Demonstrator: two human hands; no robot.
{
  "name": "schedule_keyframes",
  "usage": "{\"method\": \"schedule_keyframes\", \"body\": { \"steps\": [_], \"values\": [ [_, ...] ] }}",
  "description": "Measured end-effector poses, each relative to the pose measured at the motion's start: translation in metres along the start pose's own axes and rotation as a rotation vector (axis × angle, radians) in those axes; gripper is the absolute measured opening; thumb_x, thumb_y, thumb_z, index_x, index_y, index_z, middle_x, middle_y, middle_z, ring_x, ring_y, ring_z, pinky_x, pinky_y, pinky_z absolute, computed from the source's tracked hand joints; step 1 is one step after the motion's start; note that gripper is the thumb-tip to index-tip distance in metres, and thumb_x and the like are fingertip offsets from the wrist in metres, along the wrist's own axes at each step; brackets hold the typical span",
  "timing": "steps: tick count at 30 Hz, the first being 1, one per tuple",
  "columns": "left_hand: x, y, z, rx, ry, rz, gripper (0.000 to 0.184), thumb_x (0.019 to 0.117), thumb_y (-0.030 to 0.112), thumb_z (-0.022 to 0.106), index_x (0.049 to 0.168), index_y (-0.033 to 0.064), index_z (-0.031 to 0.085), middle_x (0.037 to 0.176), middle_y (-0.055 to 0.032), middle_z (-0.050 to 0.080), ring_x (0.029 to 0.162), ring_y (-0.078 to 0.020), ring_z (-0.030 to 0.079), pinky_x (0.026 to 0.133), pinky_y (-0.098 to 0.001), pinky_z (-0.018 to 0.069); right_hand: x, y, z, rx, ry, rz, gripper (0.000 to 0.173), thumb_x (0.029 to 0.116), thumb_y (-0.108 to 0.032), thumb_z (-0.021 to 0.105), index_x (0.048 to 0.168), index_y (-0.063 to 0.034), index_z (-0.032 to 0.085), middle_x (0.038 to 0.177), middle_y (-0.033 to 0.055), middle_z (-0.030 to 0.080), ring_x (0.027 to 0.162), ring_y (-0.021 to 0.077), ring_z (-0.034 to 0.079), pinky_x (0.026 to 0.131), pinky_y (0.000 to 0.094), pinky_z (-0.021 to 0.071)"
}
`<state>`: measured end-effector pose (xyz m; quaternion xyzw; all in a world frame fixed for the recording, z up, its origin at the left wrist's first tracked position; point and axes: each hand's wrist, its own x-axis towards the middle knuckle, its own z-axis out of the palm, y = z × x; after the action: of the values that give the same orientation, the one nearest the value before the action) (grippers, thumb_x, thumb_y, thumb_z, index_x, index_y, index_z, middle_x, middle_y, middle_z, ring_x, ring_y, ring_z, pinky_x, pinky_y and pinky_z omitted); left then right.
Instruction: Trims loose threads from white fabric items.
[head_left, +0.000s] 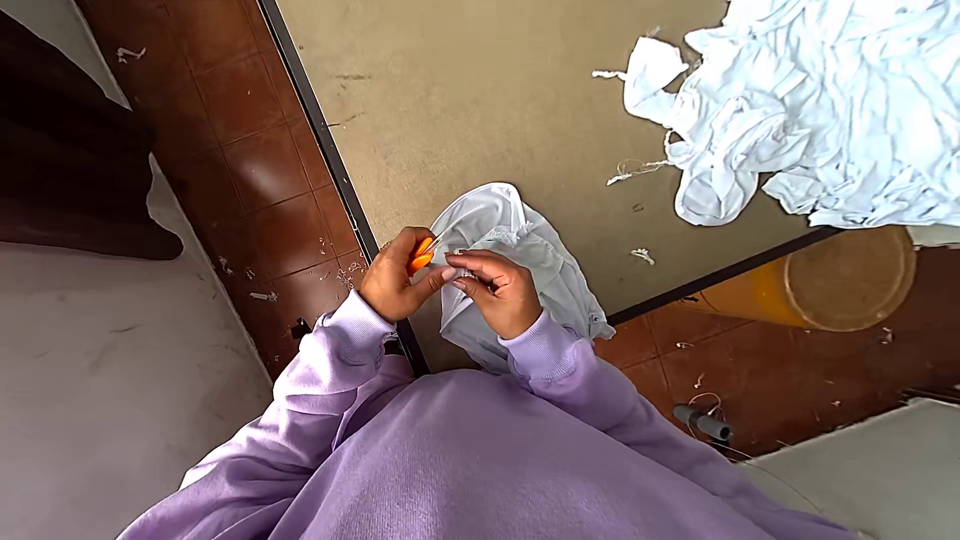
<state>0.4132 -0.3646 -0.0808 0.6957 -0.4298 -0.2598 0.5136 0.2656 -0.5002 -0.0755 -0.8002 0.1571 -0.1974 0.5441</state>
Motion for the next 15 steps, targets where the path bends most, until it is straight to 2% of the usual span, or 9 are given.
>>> {"method": "schedule_keyframes", "body": {
  "steps": [1,2,4,6,10,12,15],
  "values": [
    [-0.003,0.002,-0.003,0.077,-0.025,-0.012,0.047,0.0936,0.033,0.07,0.117,-0.0066,0.061,0.092,-0.014,0.067,0.077,-0.0183,0.062,0.071,-0.0359,0.0529,-0.001,0.0,-0.001,0.028,0.006,0.022,0.029,0.0885,0.004,0.069,0.117,0.0087,0.071,0.122,0.0219,0.069,0.093,0.0118,0.071,0.081,0.0225,0.0585],
    [-0.005,0.003,-0.004,0.142,-0.044,0.005,0.047,0.0941,0.036,0.068,0.114,-0.0068,0.064,0.092,-0.0161,0.068,0.081,-0.0238,0.065,0.075,-0.0421,0.0545,-0.002,-0.001,-0.001,0.056,0.006,0.044,0.034,0.0885,0.004,0.07,0.122,0.0089,0.068,0.128,0.0225,0.066,0.089,0.0102,0.071,0.079,0.0217,0.0593],
    [-0.007,0.002,-0.006,0.237,-0.093,0.087,0.041,0.0947,0.035,0.067,0.104,-0.0052,0.071,0.09,-0.0171,0.071,0.082,-0.0286,0.069,0.077,-0.0477,0.0567,-0.003,-0.002,-0.002,0.081,0.001,0.057,0.039,0.088,0.005,0.07,0.127,0.0086,0.066,0.134,0.023,0.063,0.088,0.0098,0.071,0.077,0.0214,0.0597],
    [-0.007,0.002,-0.007,0.299,-0.172,0.12,0.038,0.0968,0.035,0.065,0.102,-0.0023,0.073,0.086,-0.0155,0.072,0.079,-0.0291,0.071,0.072,-0.0495,0.0583,-0.004,-0.001,-0.002,0.059,-0.004,0.028,0.039,0.0877,0.006,0.069,0.127,0.0087,0.066,0.133,0.0233,0.064,0.092,0.012,0.072,0.079,0.0227,0.0599],
    [-0.002,0.004,-0.005,0.314,-0.234,0.123,0.036,0.0993,0.034,0.062,0.103,-0.0001,0.073,0.084,-0.0141,0.072,0.075,-0.0284,0.071,0.067,-0.0505,0.0575,-0.003,0.001,0.0,-0.018,-0.015,-0.058,0.036,0.087,0.008,0.067,0.123,0.0095,0.069,0.128,0.0247,0.067,0.114,0.0219,0.07,0.095,0.0281,0.0575],
    [0.001,0.004,-0.004,0.301,-0.236,0.148,0.034,0.0986,0.032,0.064,0.101,-0.0003,0.074,0.086,-0.0145,0.073,0.076,-0.028,0.072,0.069,-0.0509,0.0583,-0.002,0.002,0.002,-0.043,-0.024,-0.084,0.035,0.0861,0.011,0.065,0.121,0.0093,0.07,0.127,0.0245,0.068,0.117,0.0247,0.069,0.099,0.0306,0.0564],
    [0.003,-0.003,-0.001,0.274,-0.243,0.151,0.031,0.0973,0.031,0.065,0.093,0.0006,0.073,0.079,-0.0126,0.071,0.069,-0.0264,0.069,0.063,-0.0496,0.0556,-0.001,0.002,0.003,-0.112,-0.034,-0.109,0.038,0.0853,0.01,0.066,0.123,0.0084,0.069,0.129,0.0244,0.067,0.117,0.0276,0.069,0.098,0.0337,0.0566]
  ]
}}
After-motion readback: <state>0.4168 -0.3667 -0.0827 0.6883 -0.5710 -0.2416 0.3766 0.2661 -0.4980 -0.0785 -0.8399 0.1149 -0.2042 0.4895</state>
